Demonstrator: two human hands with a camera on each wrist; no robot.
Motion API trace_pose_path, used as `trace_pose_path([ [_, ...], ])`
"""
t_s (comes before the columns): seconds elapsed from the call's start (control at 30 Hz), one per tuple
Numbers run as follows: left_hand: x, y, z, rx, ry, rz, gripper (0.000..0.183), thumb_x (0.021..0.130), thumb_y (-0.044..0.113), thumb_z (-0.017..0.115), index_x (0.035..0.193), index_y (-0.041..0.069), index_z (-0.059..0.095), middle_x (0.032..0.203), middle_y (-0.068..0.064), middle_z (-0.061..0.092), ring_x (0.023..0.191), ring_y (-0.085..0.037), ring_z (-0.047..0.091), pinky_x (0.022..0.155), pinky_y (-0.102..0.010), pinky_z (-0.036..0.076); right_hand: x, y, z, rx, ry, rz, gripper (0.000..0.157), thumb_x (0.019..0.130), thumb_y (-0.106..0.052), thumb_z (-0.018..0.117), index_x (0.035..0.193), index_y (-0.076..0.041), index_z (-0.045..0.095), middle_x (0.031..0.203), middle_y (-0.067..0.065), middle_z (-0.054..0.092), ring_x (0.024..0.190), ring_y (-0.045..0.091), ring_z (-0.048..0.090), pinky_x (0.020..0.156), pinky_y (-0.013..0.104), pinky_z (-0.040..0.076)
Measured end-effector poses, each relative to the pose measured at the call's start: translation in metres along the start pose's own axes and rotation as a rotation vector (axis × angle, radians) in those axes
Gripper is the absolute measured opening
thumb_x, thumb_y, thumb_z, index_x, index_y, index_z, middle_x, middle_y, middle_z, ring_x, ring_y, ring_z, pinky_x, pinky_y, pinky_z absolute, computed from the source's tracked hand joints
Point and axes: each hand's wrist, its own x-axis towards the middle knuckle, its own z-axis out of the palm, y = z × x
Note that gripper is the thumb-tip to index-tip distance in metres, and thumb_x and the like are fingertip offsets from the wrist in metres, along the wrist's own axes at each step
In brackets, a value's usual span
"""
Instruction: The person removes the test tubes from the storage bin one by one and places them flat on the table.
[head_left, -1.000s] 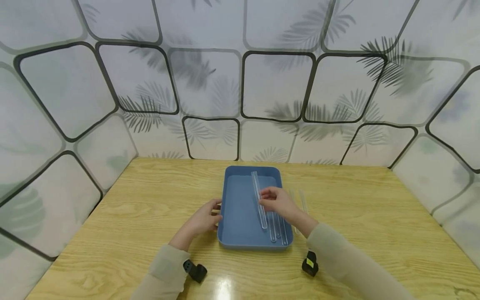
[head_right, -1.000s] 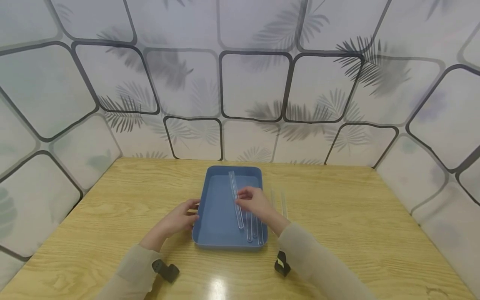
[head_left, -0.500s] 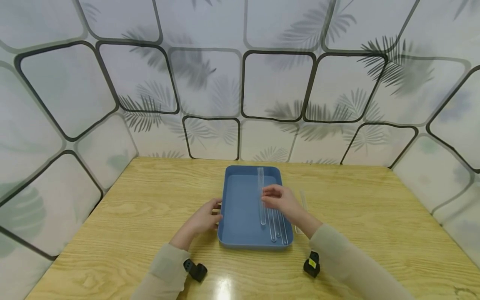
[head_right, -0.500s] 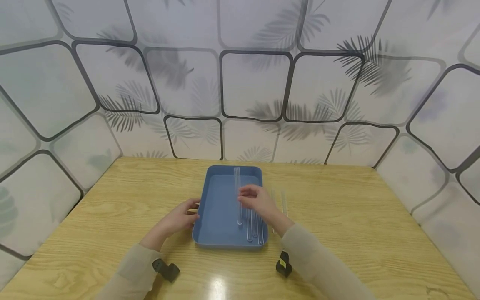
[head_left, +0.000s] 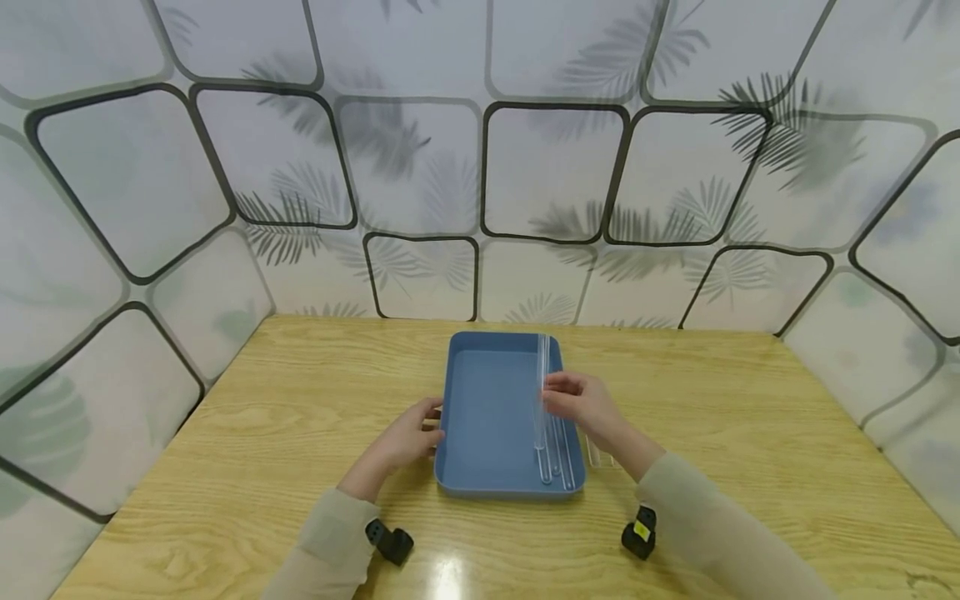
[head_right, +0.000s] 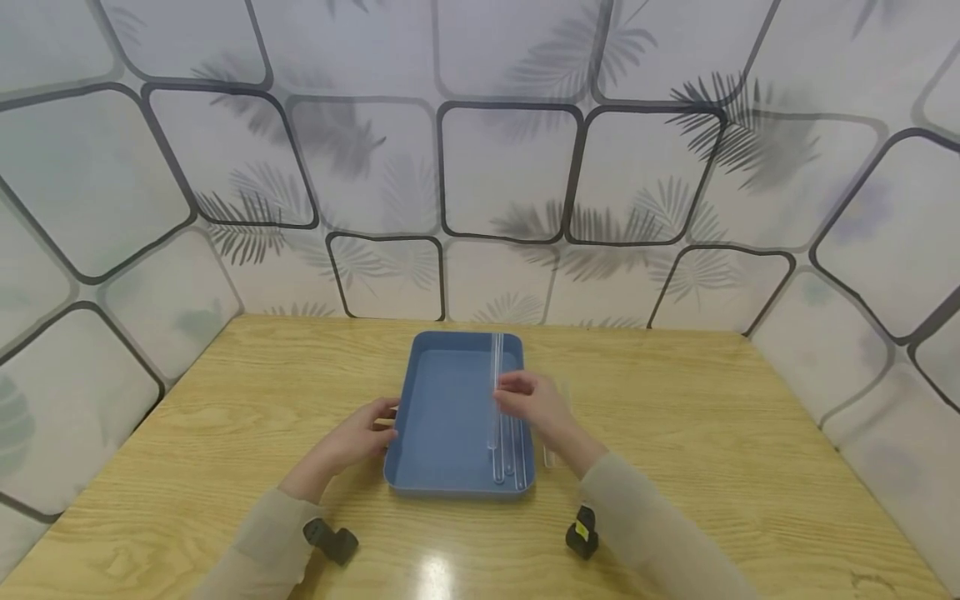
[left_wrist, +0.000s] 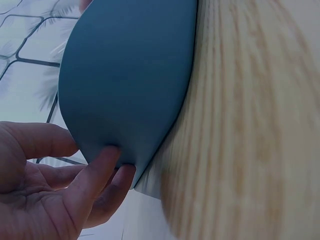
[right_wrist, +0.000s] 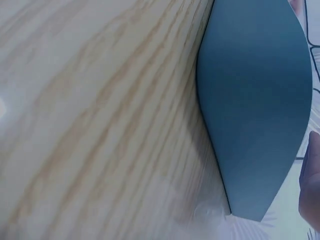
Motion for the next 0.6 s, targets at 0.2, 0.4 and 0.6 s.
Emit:
trace_pose_path([
  [0.2, -0.001, 0.001, 0.000, -0.003, -0.003, 0.005, 0.047, 0.087, -0.006, 0.044, 0.132, -0.007, 0.030, 0.122, -0.028, 0.040, 0.108, -0.041, 0.044, 0.075, -0.043, 0.048, -0.006, -0.001, -0.011, 0.013, 0.014, 0.005, 0.036, 0.084, -0.004, 0.056, 0.115, 0.013, 0.046, 0.090, 0.005, 0.057, 0.082, 0.011, 0.058, 0.076, 0.029, 0.049],
  [0.4, -0.001, 0.000, 0.000, -0.004, -0.003, 0.003, 0.047, 0.087, -0.006, 0.044, 0.132, -0.006, 0.031, 0.122, -0.027, 0.040, 0.108, -0.041, 0.045, 0.074, -0.042, 0.049, -0.012, 0.000, -0.023, -0.007, 0.023, -0.008, 0.037, 0.084, -0.005, 0.057, 0.113, 0.015, 0.046, 0.090, 0.005, 0.058, 0.080, 0.010, 0.058, 0.076, 0.026, 0.049],
  [0.6, 0.002, -0.003, 0.000, -0.003, 0.000, 0.006, 0.047, 0.087, -0.006, 0.044, 0.132, -0.006, 0.032, 0.122, -0.027, 0.041, 0.107, -0.040, 0.045, 0.074, -0.042, 0.049, -0.016, 0.004, -0.036, -0.009, 0.029, -0.011, 0.036, 0.085, -0.004, 0.055, 0.113, 0.016, 0.044, 0.090, 0.006, 0.057, 0.080, 0.009, 0.058, 0.077, 0.027, 0.049],
])
